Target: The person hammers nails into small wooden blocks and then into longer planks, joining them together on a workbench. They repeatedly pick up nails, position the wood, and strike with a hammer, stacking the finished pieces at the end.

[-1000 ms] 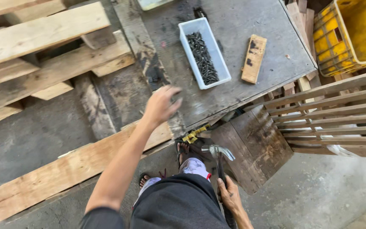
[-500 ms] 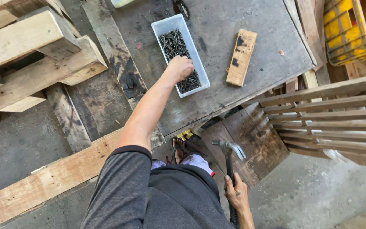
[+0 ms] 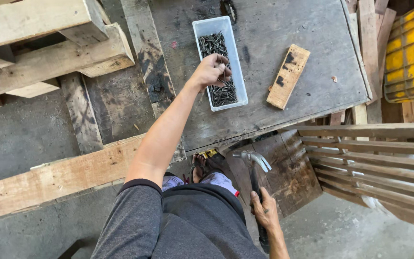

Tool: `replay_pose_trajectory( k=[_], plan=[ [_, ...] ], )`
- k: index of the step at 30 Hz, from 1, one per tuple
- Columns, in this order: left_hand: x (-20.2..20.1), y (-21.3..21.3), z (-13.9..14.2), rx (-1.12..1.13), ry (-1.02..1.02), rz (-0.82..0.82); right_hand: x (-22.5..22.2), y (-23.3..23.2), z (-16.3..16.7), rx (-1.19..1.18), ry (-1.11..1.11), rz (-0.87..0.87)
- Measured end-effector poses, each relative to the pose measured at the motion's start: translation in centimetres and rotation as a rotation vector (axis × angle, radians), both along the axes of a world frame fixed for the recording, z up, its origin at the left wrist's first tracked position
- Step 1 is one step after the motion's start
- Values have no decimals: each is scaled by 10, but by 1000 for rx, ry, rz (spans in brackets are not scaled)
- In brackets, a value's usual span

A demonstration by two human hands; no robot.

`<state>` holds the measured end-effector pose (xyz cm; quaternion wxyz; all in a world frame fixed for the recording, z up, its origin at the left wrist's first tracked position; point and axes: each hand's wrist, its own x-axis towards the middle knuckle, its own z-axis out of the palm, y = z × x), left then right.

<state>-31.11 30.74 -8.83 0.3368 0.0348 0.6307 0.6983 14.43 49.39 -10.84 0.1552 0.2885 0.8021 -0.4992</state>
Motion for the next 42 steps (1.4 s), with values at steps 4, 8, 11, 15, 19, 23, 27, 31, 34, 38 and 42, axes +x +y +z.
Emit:
replay_pose_trajectory(
  k=[4,8,11,15,19,23,27,31,34,38,42],
  plan=[
    [-1,1,-2,68,-207,59,-8,-2,2,-46,-8,-6],
    [3,12,-6,-537,717,-29,-8,-3,0,-61,-16,-6],
    [6,24,-11,-1020,1230,-327,-4,-2,-3,-41,-24,2],
    [2,38,-21,-1149,1265,-538,5,0,-8,-40,-24,-8],
    [-5,38,-26,-1109,1357,-512,13,-3,-10,-35,-52,-60],
    [-2,28,-15,-1022,1347,-438,12,-7,-9,-61,-56,-109],
    [17,9,15,-598,983,-119,7,-6,-9,-93,-18,-106],
    [59,-63,42,-283,740,112,7,-3,-14,-114,22,-91],
    [123,-174,57,-260,761,306,3,-2,-20,-180,54,-57],
    [233,-293,62,-434,196,623,-15,-5,-23,-257,88,31],
    [295,-315,35,-303,326,814,-42,-24,-12,-255,124,215]
  ],
)
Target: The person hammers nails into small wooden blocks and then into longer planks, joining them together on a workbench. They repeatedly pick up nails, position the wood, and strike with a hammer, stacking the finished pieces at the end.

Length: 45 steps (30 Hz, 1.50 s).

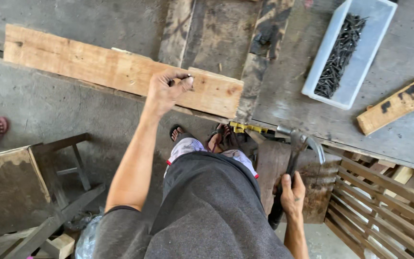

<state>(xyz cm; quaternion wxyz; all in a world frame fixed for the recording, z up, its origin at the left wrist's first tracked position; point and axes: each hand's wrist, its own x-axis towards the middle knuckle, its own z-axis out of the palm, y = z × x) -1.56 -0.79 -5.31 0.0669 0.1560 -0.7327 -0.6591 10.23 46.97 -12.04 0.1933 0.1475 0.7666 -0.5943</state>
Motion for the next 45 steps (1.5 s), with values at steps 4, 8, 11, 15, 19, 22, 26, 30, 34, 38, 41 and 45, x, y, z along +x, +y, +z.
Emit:
replay_pose_trajectory(
  k=[4,8,11,15,19,22,26,30,34,38,41,45],
  plan=[
    [10,-1,-20,-138,97,84,-17,-36,22,-56,50,81],
    [9,-5,-20,-229,233,23,-16,-74,46,-80,103,161],
    [8,-3,-19,-284,240,-25,-11,-98,63,-71,123,216],
    [6,1,-24,-487,307,4,-13,-128,85,-54,148,289],
    [8,1,-28,-544,337,-12,-30,-157,115,41,251,377],
    [11,1,-29,-562,372,-24,-48,-172,146,123,370,458],
    [11,1,-31,-524,407,-10,-65,-191,180,301,501,524],
    [10,0,-33,-534,373,-33,-88,-223,175,598,493,669],
    [9,0,-32,-545,311,-76,-92,-234,170,703,420,724],
    [9,1,-36,-554,337,-47,-77,-219,182,533,441,625],
    [8,3,-43,-575,317,-31,-76,-217,178,489,495,613],
    [6,6,-50,-588,243,-95,-88,-223,159,614,361,743]
  ],
)
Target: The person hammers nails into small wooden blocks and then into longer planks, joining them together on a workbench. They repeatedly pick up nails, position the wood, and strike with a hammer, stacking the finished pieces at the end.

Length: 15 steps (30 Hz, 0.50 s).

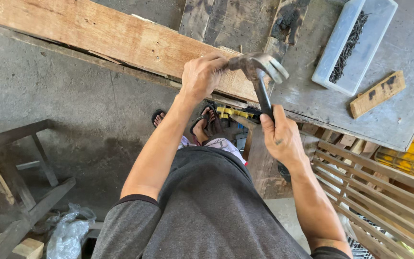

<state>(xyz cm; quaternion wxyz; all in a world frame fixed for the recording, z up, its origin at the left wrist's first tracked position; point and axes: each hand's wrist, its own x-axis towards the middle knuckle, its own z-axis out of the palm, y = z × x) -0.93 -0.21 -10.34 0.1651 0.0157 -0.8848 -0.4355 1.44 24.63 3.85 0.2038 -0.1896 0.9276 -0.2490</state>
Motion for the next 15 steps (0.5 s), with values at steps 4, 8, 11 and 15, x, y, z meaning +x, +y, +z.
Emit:
replay_pose_trajectory(
  k=[4,8,11,15],
  plan=[
    [0,-10,4,40,89,-41,5,11,-2,-130,-91,-126],
    [9,-35,12,-9,24,-187,22,26,5,-330,-101,-186],
    [13,-41,10,-389,-257,-334,31,32,-1,-465,-200,-271],
    [10,-38,-3,-725,-66,-259,41,40,-16,-538,-296,-354]
  ],
)
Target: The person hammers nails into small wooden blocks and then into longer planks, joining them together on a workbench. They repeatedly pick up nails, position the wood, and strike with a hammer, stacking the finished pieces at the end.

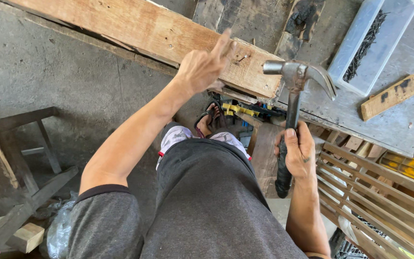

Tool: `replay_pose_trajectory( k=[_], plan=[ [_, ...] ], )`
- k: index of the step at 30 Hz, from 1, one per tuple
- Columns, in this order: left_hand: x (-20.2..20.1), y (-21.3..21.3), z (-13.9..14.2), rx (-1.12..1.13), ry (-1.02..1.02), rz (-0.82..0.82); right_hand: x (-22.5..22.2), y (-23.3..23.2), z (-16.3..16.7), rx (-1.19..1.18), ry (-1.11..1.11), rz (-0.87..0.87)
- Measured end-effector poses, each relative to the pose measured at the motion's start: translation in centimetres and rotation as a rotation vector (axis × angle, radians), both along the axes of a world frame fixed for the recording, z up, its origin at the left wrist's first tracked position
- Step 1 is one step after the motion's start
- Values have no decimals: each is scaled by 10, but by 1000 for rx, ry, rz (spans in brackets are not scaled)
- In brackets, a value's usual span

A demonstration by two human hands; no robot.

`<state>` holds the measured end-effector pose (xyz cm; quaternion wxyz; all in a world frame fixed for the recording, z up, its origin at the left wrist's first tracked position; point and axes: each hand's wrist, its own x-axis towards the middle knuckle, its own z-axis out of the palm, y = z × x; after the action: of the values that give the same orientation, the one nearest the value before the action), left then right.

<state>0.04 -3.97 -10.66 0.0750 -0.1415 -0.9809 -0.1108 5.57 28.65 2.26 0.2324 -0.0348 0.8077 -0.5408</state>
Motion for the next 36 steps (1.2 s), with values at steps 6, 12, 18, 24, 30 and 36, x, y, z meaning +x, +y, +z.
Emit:
replay_pose_trajectory(
  k=[6,12,18,24,30,36],
  plan=[
    [-6,-8,-13,-64,59,-54,14,11,-10,41,-26,-30],
    [-5,-9,3,89,-73,-88,13,2,-8,55,-26,-25],
    [-23,-40,6,372,113,-106,-4,-8,32,93,267,106],
    [-45,-49,-28,140,-11,331,-2,-22,75,-230,790,7],
    [-39,-46,-29,164,-13,348,-40,-50,16,722,423,315],
    [-38,-46,-14,145,82,350,-25,-30,43,138,566,138]
  ],
)
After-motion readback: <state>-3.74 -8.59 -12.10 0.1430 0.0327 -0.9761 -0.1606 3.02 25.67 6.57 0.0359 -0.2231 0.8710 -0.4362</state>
